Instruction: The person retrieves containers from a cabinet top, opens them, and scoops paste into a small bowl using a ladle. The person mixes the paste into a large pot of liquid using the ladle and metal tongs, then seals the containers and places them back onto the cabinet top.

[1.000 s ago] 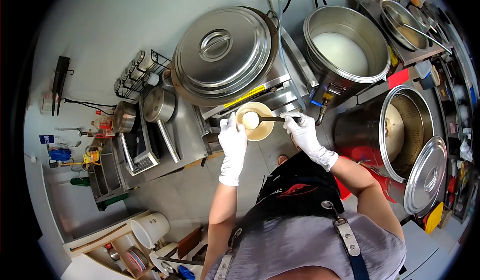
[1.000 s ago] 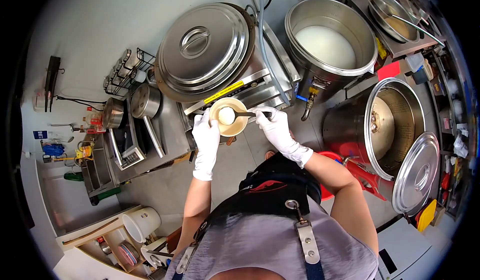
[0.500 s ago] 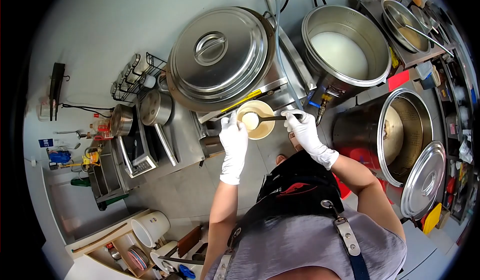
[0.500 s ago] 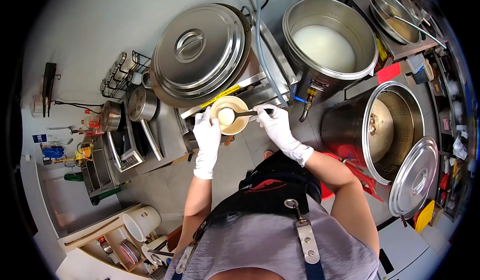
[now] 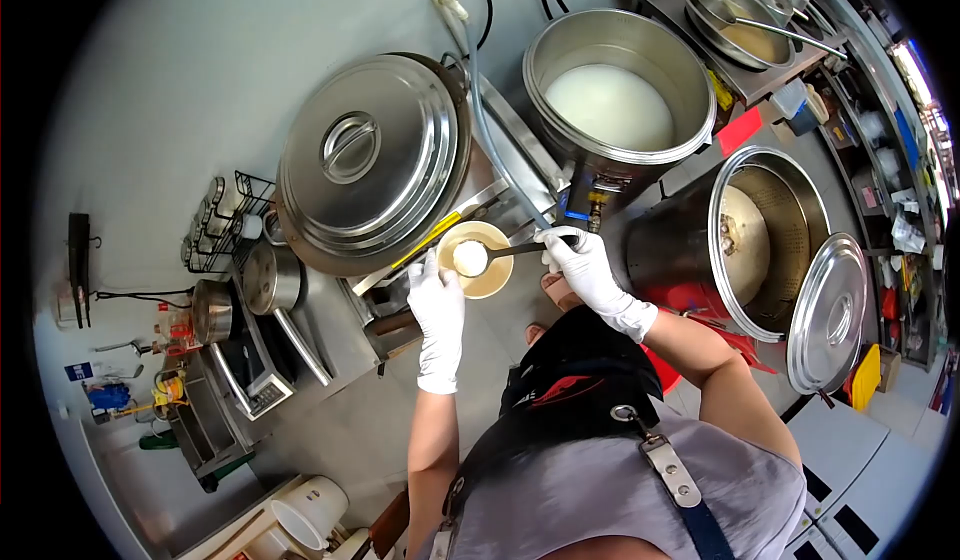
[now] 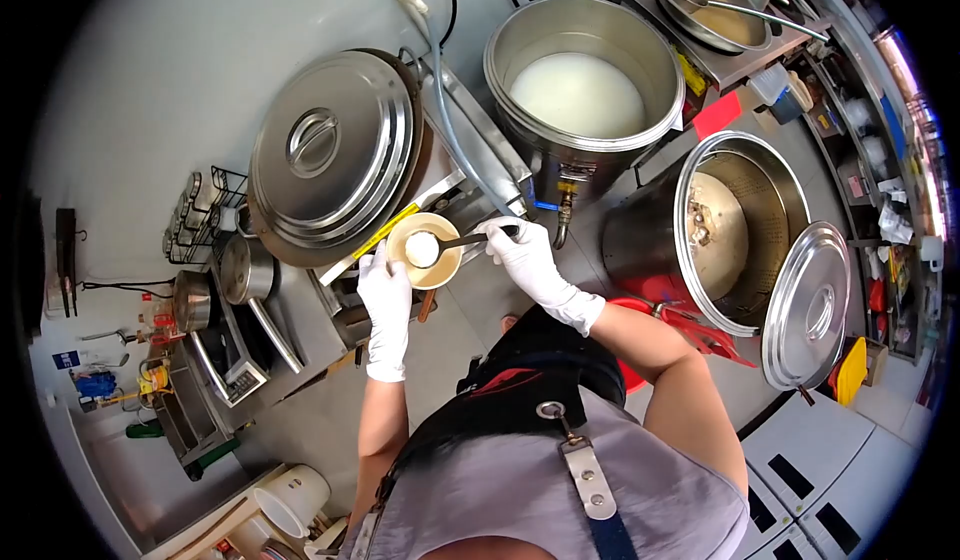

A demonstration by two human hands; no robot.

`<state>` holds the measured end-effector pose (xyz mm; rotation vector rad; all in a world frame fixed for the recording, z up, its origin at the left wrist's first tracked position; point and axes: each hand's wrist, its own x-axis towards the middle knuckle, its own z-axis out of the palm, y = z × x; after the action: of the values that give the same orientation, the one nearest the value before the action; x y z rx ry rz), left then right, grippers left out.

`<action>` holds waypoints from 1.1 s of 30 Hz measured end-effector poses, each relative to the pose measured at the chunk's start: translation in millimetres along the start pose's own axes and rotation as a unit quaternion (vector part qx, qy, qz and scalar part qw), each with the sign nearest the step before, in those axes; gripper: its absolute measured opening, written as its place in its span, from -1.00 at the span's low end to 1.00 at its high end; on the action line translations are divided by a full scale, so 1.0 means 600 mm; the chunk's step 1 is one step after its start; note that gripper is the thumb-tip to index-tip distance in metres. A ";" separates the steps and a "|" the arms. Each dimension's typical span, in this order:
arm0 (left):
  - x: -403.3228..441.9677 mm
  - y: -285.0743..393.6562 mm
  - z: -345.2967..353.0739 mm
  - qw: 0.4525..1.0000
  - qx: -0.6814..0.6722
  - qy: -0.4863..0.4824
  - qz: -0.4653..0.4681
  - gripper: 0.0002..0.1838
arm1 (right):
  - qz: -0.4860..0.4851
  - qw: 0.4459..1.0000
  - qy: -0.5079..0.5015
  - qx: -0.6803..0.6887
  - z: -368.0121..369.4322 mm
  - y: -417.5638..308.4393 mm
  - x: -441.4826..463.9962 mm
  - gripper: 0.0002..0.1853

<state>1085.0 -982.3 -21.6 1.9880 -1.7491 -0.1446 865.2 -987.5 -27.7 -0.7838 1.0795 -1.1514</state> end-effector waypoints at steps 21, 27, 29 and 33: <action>0.052 0.034 0.043 0.996 -0.059 -0.055 -0.024 -0.61 | -0.009 0.999 0.051 -0.013 -0.056 -0.037 0.033 -0.82; 0.076 0.042 0.059 0.996 -0.065 -0.063 -0.015 -0.61 | 0.005 0.997 0.077 0.000 -0.072 -0.086 0.060 -0.80; 0.083 0.043 0.061 0.995 -0.061 -0.072 -0.023 -0.61 | -0.009 0.995 0.094 0.016 -0.094 -0.098 0.083 -0.80; 0.087 0.046 0.060 0.994 -0.072 -0.077 -0.020 -0.60 | -0.092 0.975 0.191 -0.070 -0.144 -0.175 0.141 -0.80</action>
<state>1055.2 -1044.3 -29.1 1.9522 -1.7385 -0.4366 753.7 -1092.4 18.8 -0.8028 1.4415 -1.4338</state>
